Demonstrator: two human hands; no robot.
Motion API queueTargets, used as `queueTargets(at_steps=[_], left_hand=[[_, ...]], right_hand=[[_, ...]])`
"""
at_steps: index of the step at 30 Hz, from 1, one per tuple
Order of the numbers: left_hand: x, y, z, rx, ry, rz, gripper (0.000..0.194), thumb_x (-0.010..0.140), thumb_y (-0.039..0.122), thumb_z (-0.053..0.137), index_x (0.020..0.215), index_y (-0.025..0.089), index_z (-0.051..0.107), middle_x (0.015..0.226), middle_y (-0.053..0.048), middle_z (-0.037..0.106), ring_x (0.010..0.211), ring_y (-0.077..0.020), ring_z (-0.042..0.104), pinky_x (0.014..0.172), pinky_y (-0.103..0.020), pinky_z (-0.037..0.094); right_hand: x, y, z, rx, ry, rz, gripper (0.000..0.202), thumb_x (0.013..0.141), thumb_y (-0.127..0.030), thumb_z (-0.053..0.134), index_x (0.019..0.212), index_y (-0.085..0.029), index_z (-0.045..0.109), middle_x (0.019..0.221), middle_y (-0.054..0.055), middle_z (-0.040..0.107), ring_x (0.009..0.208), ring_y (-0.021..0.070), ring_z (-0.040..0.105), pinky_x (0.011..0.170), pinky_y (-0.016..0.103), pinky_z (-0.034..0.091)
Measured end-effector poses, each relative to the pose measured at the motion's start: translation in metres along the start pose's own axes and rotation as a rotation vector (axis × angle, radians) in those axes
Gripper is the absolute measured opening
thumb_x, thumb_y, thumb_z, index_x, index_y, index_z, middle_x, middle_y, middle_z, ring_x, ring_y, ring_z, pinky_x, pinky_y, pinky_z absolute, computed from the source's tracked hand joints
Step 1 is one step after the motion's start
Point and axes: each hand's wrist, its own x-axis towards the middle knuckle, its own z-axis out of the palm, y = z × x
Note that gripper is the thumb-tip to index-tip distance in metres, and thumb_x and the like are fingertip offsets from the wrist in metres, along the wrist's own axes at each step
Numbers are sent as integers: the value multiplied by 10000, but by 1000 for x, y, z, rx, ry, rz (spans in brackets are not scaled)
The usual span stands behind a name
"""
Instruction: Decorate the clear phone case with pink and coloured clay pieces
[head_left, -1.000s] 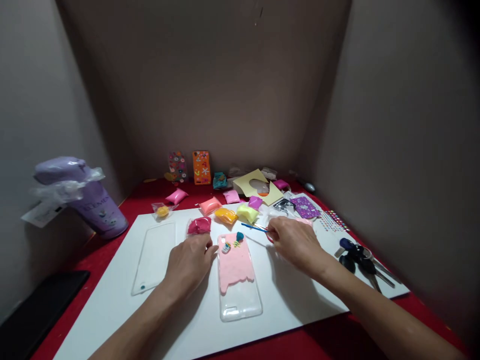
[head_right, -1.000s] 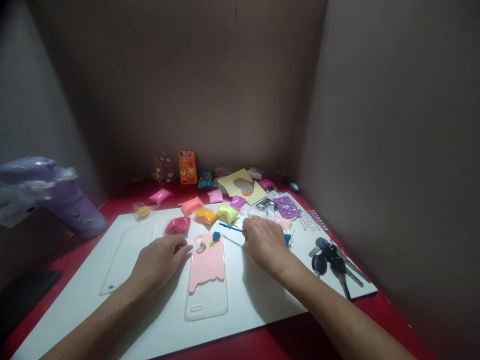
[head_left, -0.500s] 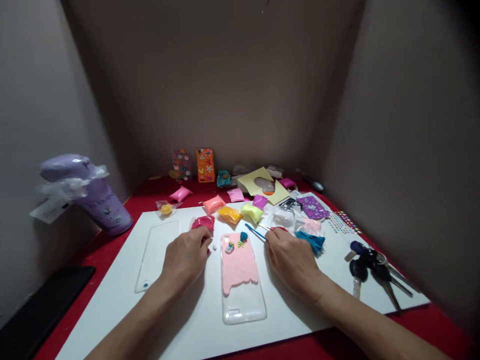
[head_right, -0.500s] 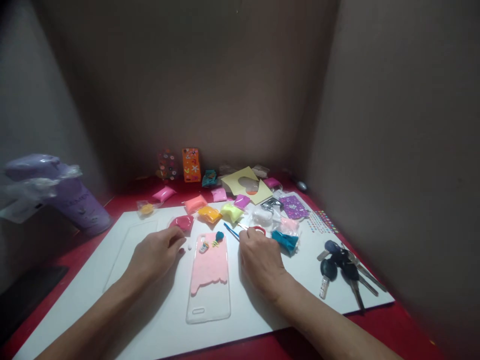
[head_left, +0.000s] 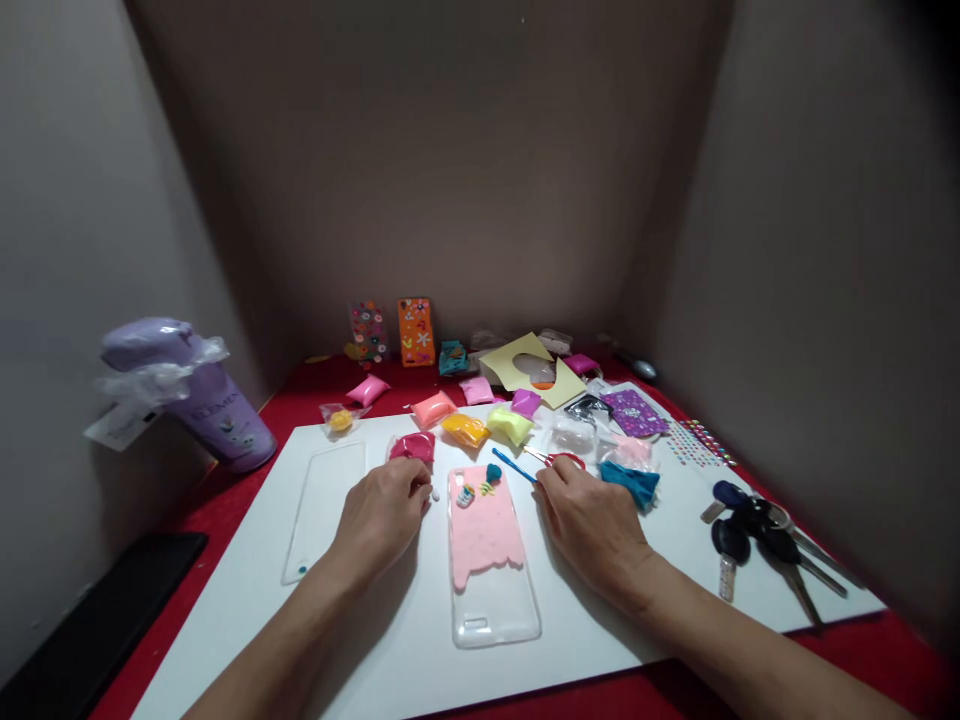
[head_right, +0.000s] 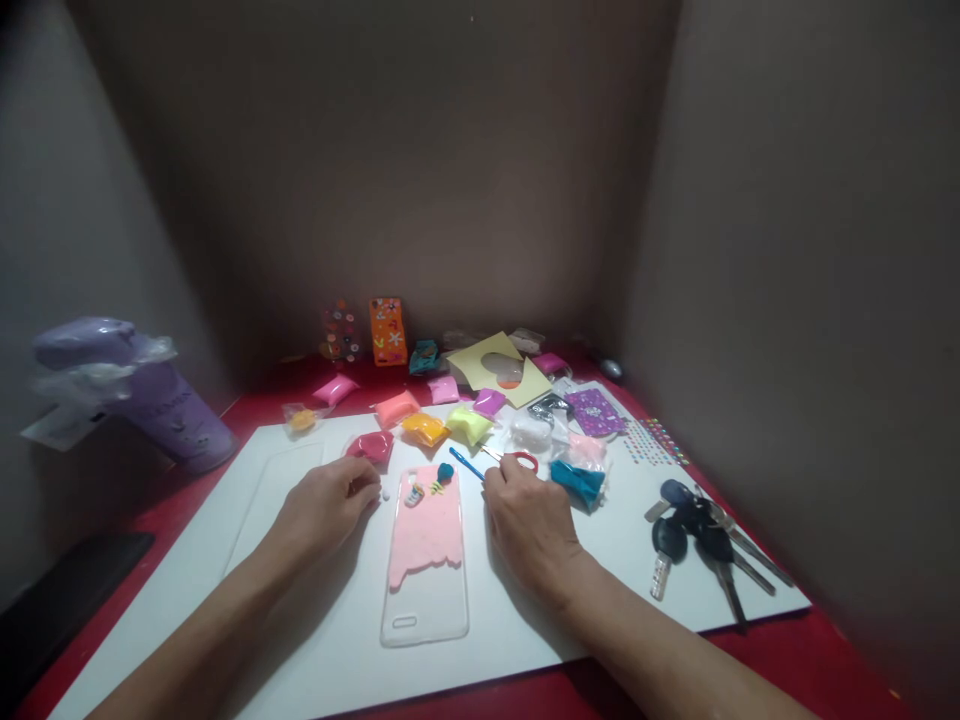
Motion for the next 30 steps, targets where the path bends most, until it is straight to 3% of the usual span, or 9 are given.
queueTargets(at_steps=[9, 16, 19, 24, 30], left_hand=[[1, -5, -3, 61, -66, -30, 114, 763, 233, 510, 670, 227, 576, 723, -2, 654, 664, -172, 560, 536, -255, 287], [1, -5, -2, 43, -105, -13, 116, 742, 249, 519, 635, 218, 550, 700, 2, 647, 654, -177, 549, 536, -264, 281], [2, -5, -2, 11, -70, -10, 109, 746, 241, 516, 646, 219, 553, 716, 2, 647, 661, -180, 549, 548, -269, 292], [2, -4, -2, -203, 50, 5, 130, 784, 250, 490, 688, 217, 571, 720, 6, 644, 681, -174, 554, 611, -278, 352], [-7, 10, 1, -595, 23, 99, 134, 780, 280, 532, 705, 195, 602, 694, 4, 627, 669, -158, 555, 604, -258, 399]], right_hand=[[-1, 1, -7, 26, 82, -43, 189, 891, -207, 481, 763, -177, 617, 767, 38, 611, 565, 141, 506, 504, 294, 141], [1, 6, 2, 82, 199, -83, 237, 886, -242, 479, 699, -171, 605, 665, 40, 590, 511, 136, 455, 498, 290, 115], [1, 7, 5, 103, 233, -97, 232, 875, -234, 487, 679, -176, 597, 634, 36, 584, 497, 140, 440, 504, 293, 111], [0, 6, 4, 152, 324, -158, 250, 874, -203, 482, 640, -175, 563, 592, 24, 556, 502, 144, 437, 513, 303, 132], [-1, 2, 4, 197, 435, -231, 316, 909, -220, 435, 620, -172, 555, 556, 17, 523, 476, 133, 406, 514, 304, 138]])
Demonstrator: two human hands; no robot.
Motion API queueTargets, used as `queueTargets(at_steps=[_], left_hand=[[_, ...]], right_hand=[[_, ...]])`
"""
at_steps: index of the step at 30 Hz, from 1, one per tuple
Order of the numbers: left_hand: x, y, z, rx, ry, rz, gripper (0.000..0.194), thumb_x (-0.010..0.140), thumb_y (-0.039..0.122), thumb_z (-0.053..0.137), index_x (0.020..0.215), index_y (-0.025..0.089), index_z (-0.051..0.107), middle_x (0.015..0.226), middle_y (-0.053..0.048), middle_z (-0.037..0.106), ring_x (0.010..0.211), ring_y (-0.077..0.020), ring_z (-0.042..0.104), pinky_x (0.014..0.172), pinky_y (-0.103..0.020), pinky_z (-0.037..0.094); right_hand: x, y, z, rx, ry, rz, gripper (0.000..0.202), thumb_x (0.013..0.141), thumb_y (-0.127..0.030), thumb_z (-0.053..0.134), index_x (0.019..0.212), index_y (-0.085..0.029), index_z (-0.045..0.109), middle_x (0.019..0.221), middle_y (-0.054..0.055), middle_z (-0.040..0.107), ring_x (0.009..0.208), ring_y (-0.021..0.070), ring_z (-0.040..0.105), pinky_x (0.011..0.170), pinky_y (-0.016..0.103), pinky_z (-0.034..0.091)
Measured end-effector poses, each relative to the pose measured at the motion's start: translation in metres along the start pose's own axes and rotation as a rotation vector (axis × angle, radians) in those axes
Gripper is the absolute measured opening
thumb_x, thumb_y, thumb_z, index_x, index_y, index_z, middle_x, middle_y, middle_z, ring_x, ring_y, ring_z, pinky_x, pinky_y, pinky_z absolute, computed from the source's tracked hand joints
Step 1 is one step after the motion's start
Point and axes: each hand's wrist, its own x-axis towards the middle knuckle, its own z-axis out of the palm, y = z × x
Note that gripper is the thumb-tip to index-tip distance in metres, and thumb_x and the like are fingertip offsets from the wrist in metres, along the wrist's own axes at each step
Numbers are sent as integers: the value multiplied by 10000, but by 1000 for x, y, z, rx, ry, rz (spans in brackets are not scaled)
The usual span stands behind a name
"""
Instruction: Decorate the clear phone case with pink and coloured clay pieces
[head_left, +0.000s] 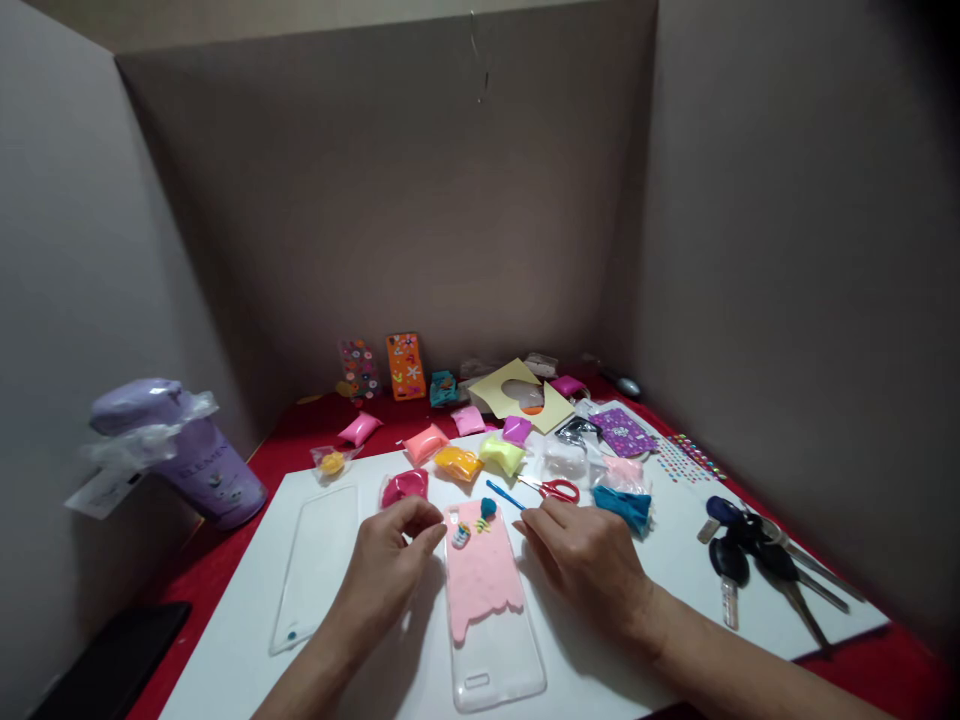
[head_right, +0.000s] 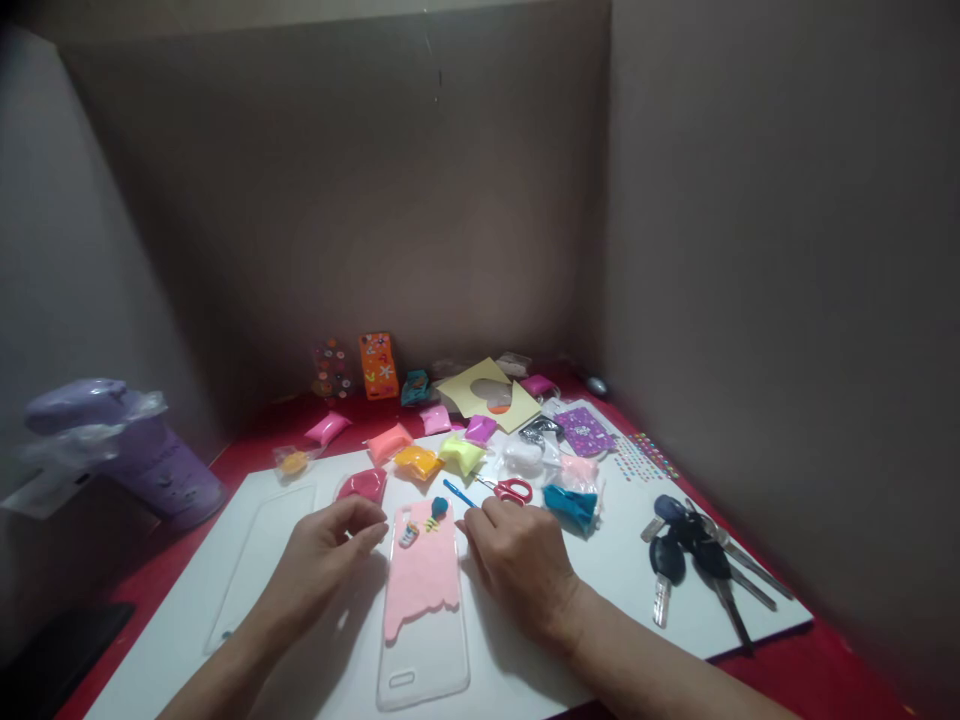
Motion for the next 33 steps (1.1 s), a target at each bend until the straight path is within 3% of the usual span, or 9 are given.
queueTargets(at_steps=[6, 9, 13, 18, 25, 33], left_hand=[[-3, -1, 7, -160, 23, 20, 61, 721, 191, 573, 732, 176, 631, 730, -11, 626, 652, -144, 541, 561, -240, 402], [-4, -2, 8, -260, 5, 14, 76, 733, 229, 600, 751, 166, 640, 722, -17, 620, 641, -137, 528, 538, -227, 401], [-7, 2, 11, -371, -66, -22, 167, 774, 316, 601, 749, 155, 641, 646, -1, 584, 573, -116, 495, 505, -215, 391], [-10, 7, 12, -374, -101, -21, 221, 785, 357, 602, 706, 152, 629, 629, 6, 569, 554, -105, 474, 506, -208, 377], [-12, 8, 15, -329, -117, -30, 268, 789, 383, 593, 652, 153, 609, 581, 19, 529, 553, -109, 467, 529, -210, 372], [-17, 9, 21, -182, -135, 94, 322, 816, 391, 562, 611, 152, 629, 591, -19, 595, 584, -141, 518, 547, -222, 385]], right_hand=[[6, -12, -10, 241, -107, 75, 250, 905, -240, 457, 727, -175, 620, 633, 25, 595, 538, 136, 497, 523, 271, 220], [17, -22, -21, 454, -247, 179, 173, 867, -221, 533, 719, -193, 619, 655, -5, 632, 563, 120, 531, 532, 239, 279], [32, -33, -30, 566, -375, 249, 215, 861, -250, 561, 661, -201, 622, 627, -14, 633, 551, 121, 530, 523, 227, 317], [33, -45, -28, 683, -292, 240, 22, 814, -218, 624, 802, -202, 631, 717, 0, 643, 640, 146, 567, 579, 239, 381], [8, -41, -8, 610, -16, 95, 92, 841, -191, 568, 926, -168, 543, 806, 48, 616, 622, 147, 552, 567, 252, 373], [-2, -40, -3, 605, -30, 23, 90, 894, -166, 462, 926, -192, 542, 754, 30, 595, 656, 160, 543, 583, 264, 341]])
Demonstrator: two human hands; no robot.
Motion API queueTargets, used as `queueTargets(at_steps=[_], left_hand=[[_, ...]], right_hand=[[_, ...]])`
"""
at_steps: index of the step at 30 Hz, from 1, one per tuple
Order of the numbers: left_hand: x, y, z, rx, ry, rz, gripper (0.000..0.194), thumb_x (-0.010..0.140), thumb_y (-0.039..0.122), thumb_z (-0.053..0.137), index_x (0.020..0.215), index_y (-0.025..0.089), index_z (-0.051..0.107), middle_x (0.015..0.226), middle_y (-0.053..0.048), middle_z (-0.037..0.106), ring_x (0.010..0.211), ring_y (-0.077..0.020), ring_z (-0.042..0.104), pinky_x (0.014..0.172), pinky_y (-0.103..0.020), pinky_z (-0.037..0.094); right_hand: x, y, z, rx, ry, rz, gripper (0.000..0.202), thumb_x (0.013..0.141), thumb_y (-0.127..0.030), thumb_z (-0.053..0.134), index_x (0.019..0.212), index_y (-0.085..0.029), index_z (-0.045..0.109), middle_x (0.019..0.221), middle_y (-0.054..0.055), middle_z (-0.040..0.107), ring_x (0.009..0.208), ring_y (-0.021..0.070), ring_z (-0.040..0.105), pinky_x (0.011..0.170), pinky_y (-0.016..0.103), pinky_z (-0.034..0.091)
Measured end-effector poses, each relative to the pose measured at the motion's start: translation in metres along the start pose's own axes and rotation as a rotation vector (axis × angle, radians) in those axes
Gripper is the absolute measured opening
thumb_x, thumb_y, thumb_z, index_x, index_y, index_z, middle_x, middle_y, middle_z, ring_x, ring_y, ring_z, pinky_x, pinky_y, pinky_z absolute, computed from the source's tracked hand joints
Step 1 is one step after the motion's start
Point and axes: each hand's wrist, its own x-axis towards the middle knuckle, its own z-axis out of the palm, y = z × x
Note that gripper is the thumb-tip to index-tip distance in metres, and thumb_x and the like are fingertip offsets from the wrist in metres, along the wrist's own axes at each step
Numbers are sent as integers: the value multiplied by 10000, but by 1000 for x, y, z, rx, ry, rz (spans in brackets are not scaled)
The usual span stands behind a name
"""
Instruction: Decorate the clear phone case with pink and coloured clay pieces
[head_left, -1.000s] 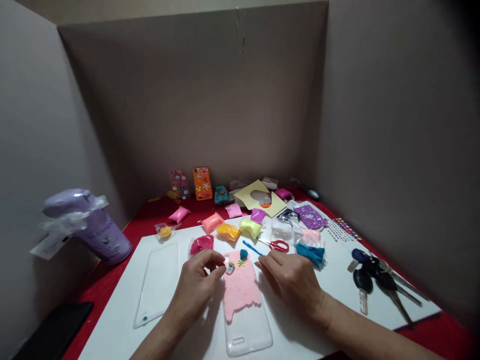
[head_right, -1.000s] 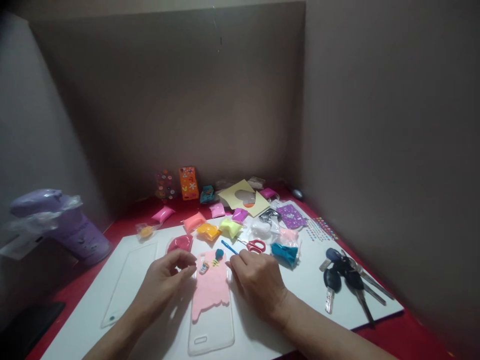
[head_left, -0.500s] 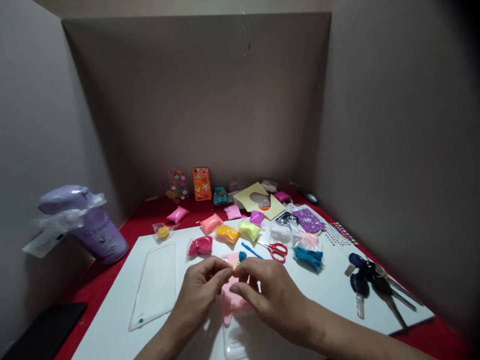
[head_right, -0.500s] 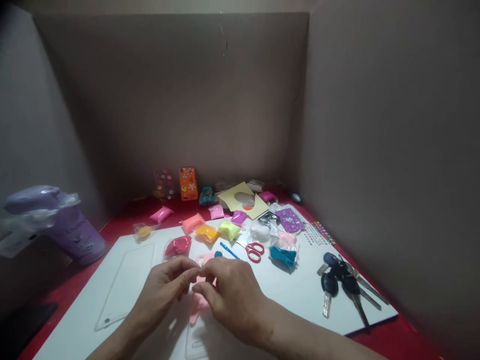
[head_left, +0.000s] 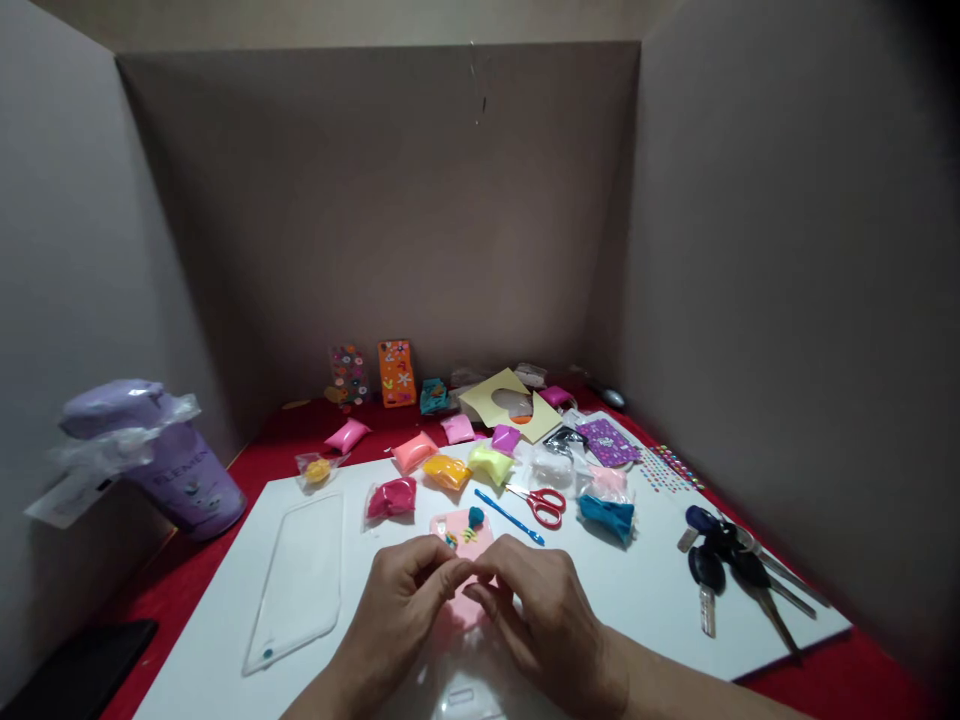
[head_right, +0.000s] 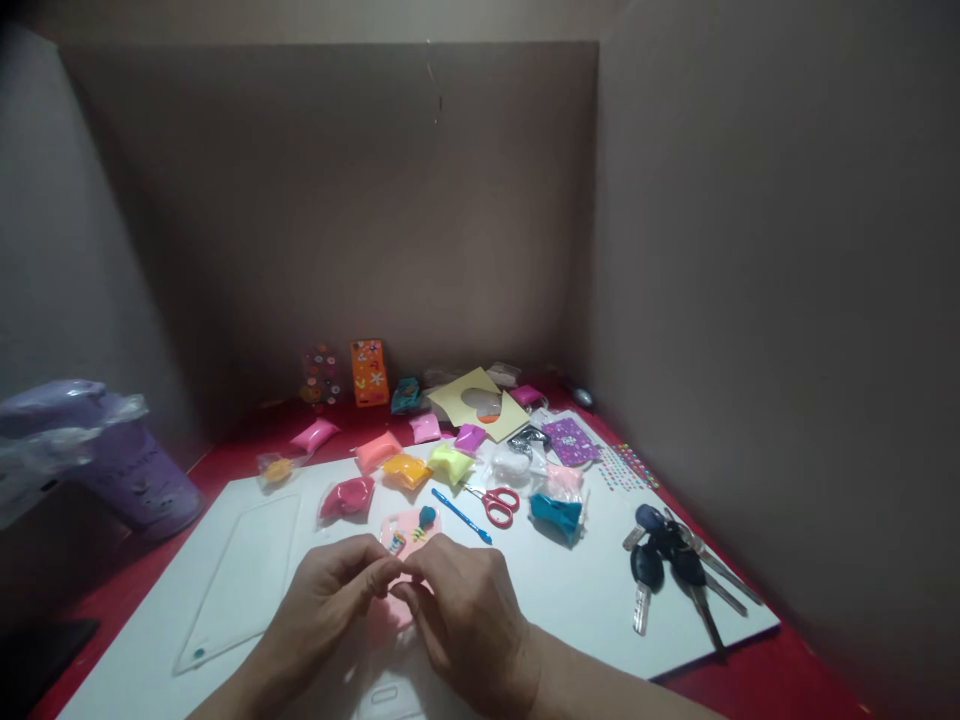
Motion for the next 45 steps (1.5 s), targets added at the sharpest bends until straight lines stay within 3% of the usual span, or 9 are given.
queueTargets(at_steps=[7, 12, 32, 36, 39, 40, 42, 45], left_hand=[[-3, -3, 1, 113, 21, 162, 322, 847, 365, 534, 607, 167, 614, 585, -9, 585, 565, -130, 521, 551, -215, 389], [-3, -4, 1, 165, -18, 271, 232, 885, 310, 475, 770, 181, 630, 684, -18, 612, 623, -137, 544, 590, -224, 406], [0, -5, 0, 225, -16, 329, 196, 892, 283, 459, 786, 191, 595, 693, -11, 602, 616, -131, 541, 573, -223, 418], [1, -5, 0, 240, 10, 309, 193, 892, 289, 458, 791, 189, 590, 706, -12, 607, 616, -129, 542, 568, -221, 415], [1, -5, -1, 256, 35, 281, 204, 889, 303, 462, 772, 191, 587, 686, -5, 597, 599, -128, 533, 555, -220, 408], [0, -5, -2, 260, 40, 274, 206, 888, 307, 462, 770, 193, 587, 680, -3, 593, 594, -128, 528, 553, -221, 407], [0, -6, -2, 266, 45, 266, 208, 888, 313, 460, 769, 197, 585, 675, -3, 591, 587, -129, 522, 553, -224, 405], [-1, -7, -2, 273, 45, 280, 209, 889, 313, 455, 767, 199, 582, 674, -5, 589, 582, -131, 518, 549, -227, 402]], right_hand=[[-1, -6, -4, 155, -27, 74, 93, 888, -161, 454, 872, -181, 544, 729, 21, 579, 625, 139, 527, 589, 259, 353], [0, -3, -3, 247, 40, 157, 71, 874, -174, 501, 859, -170, 570, 722, 15, 580, 623, 127, 529, 604, 249, 375], [2, 0, -4, 239, 38, 140, 122, 890, -183, 472, 873, -173, 593, 730, 31, 598, 651, 143, 537, 611, 261, 403], [5, -2, -3, 220, 95, 133, 134, 889, -186, 473, 935, -169, 598, 776, 45, 622, 681, 153, 562, 630, 268, 428], [19, -1, -23, 150, 210, 163, 137, 881, -241, 499, 844, -171, 611, 719, 27, 624, 630, 144, 566, 599, 252, 440], [26, 2, -37, 79, 249, 241, 184, 884, -276, 498, 775, -178, 610, 715, 23, 629, 638, 145, 572, 598, 245, 443], [41, 15, -70, 3, 313, 331, 225, 906, -313, 461, 819, -171, 613, 714, 29, 633, 641, 155, 573, 590, 249, 436], [56, 51, -121, -164, 328, 466, 240, 888, -290, 452, 853, -161, 652, 718, 50, 652, 658, 179, 582, 590, 265, 402]])
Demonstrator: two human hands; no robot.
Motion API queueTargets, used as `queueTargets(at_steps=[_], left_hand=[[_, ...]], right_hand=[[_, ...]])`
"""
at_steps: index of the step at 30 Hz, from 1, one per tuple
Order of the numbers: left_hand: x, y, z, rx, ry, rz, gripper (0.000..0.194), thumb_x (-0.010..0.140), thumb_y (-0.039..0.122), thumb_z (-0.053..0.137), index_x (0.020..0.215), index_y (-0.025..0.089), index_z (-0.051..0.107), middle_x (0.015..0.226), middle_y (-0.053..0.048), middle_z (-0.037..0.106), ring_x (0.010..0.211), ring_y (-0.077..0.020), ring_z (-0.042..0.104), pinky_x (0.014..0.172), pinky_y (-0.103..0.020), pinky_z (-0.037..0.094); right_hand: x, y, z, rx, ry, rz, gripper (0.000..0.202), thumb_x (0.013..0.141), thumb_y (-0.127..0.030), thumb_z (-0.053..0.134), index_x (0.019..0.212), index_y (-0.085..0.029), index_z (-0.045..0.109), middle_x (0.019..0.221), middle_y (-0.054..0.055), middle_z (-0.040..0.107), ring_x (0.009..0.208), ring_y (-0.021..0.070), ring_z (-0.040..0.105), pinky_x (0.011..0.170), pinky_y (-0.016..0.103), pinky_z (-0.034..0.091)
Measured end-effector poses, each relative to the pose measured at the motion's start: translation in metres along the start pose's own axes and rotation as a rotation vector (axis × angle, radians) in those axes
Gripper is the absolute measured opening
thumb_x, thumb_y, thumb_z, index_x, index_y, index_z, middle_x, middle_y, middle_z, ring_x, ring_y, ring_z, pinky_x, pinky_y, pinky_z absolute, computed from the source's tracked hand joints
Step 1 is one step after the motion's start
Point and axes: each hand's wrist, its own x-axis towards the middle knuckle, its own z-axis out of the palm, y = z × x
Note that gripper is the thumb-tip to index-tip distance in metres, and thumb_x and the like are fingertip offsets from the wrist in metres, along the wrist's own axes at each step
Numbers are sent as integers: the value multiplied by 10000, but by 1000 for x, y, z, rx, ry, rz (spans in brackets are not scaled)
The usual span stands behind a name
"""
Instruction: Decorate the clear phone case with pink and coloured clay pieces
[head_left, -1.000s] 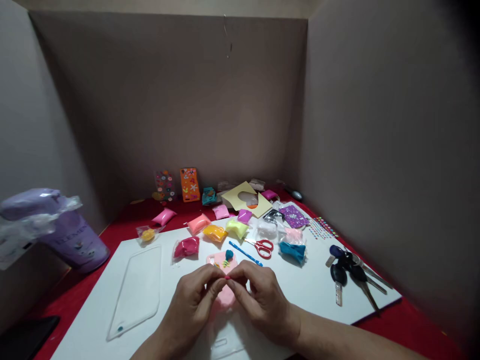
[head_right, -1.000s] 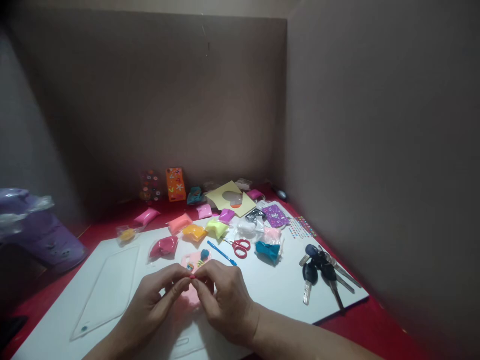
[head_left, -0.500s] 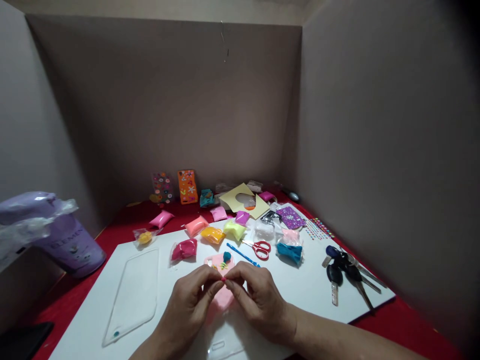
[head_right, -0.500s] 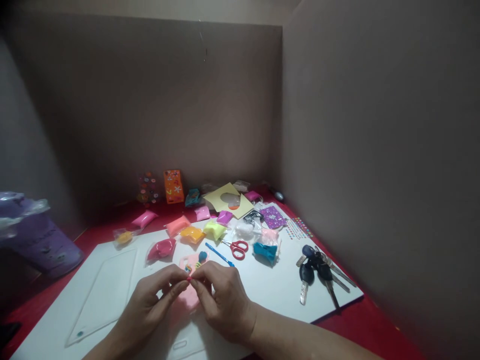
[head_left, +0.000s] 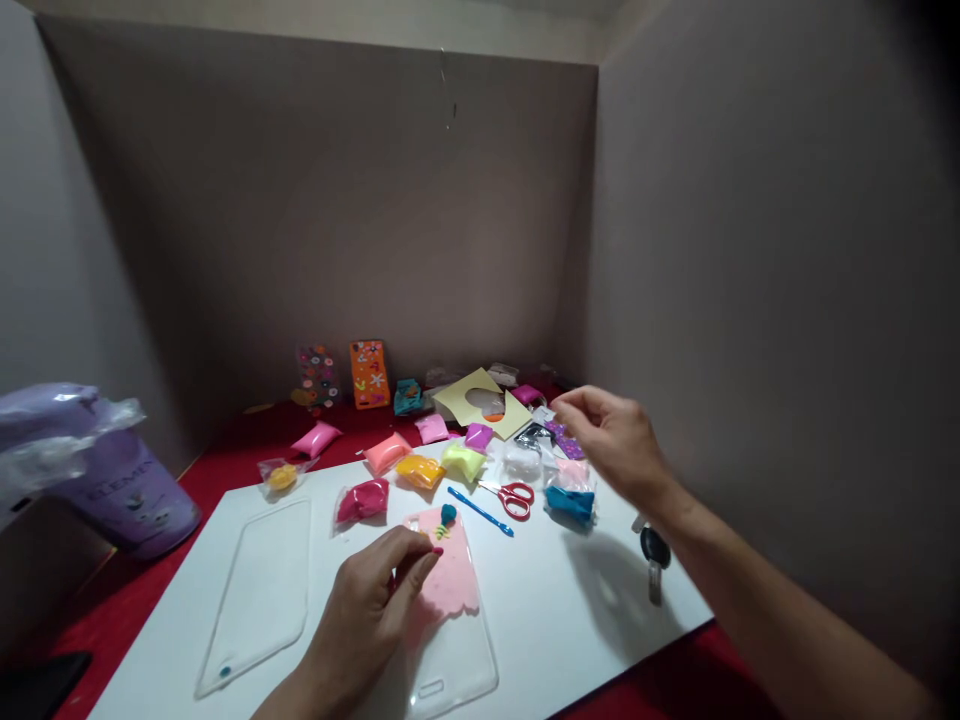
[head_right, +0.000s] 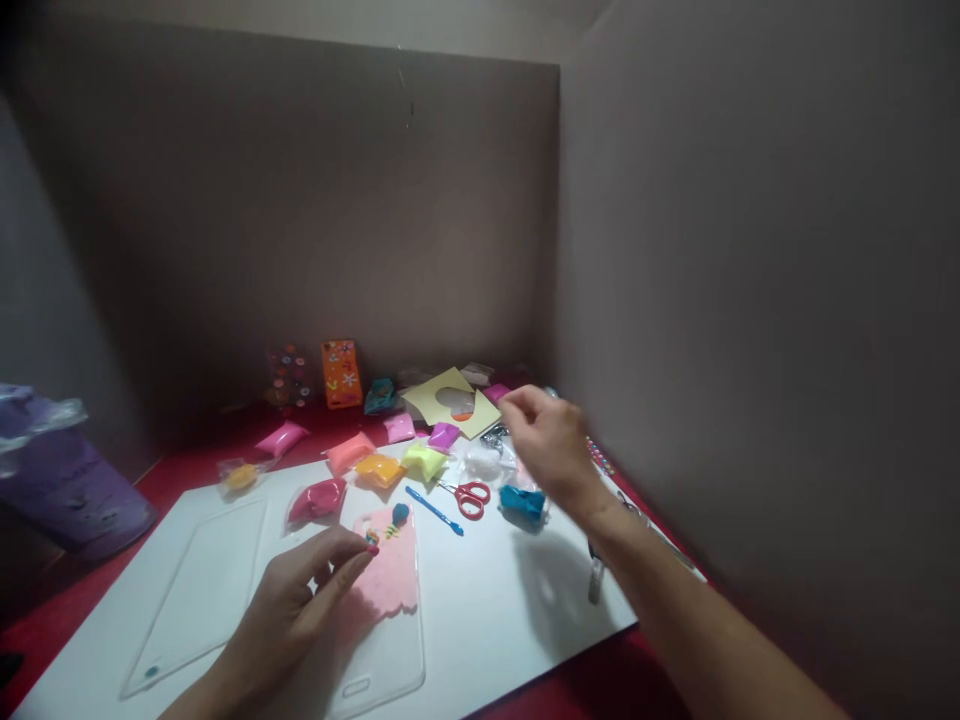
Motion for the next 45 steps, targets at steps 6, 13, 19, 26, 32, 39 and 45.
queueTargets(at_steps=[6, 13, 19, 26, 32, 39, 45], left_hand=[[0, -1, 0, 32, -14, 49, 183, 891, 287, 461, 776, 200, 572, 684, -2, 586, 598, -125, 523, 561, -223, 392], [0, -3, 0, 34, 3, 42, 195, 894, 285, 456, 760, 196, 565, 674, -5, 582, 592, -128, 513, 562, -233, 385], [-1, -2, -1, 46, -3, 39, 198, 895, 287, 459, 753, 193, 561, 666, 2, 573, 588, -122, 507, 558, -231, 382], [-1, -4, 0, 45, 25, 85, 188, 896, 275, 460, 754, 194, 553, 657, 8, 566, 576, -117, 501, 552, -229, 383], [-3, -6, 1, 44, 34, 91, 184, 891, 267, 470, 747, 194, 557, 657, 12, 573, 577, -116, 511, 550, -228, 388], [-2, -5, 0, 43, 39, 92, 183, 888, 268, 474, 750, 192, 566, 654, 12, 576, 574, -117, 516, 541, -228, 390], [-1, -5, 1, 49, 40, 98, 179, 888, 267, 477, 748, 194, 562, 655, 14, 573, 574, -115, 512, 546, -225, 392]], right_hand=[[22, 69, -6, -715, -359, 198, 213, 782, -188, 489, 770, -162, 700, 797, 111, 692, 752, 229, 623, 595, 275, 361], [21, 81, 16, -843, -465, 192, 247, 752, -316, 570, 847, -128, 698, 909, 166, 689, 834, 285, 636, 607, 293, 386], [28, 80, 18, -838, -414, 234, 183, 743, -164, 541, 771, -110, 714, 865, 193, 695, 829, 304, 654, 637, 311, 411], [30, 84, -11, -702, -135, 367, 242, 798, -153, 486, 891, -96, 702, 939, 238, 675, 978, 360, 614, 777, 393, 438], [24, 92, -16, -240, -46, 514, 182, 789, -137, 491, 806, -153, 671, 676, 77, 703, 672, 219, 693, 542, 243, 514], [14, 82, -6, 219, -30, 608, 115, 823, -92, 513, 772, -128, 609, 548, 41, 642, 485, 146, 649, 409, 190, 522], [13, 77, -7, 352, -14, 605, 138, 797, -43, 506, 761, -128, 609, 510, 20, 612, 405, 103, 584, 375, 165, 494]])
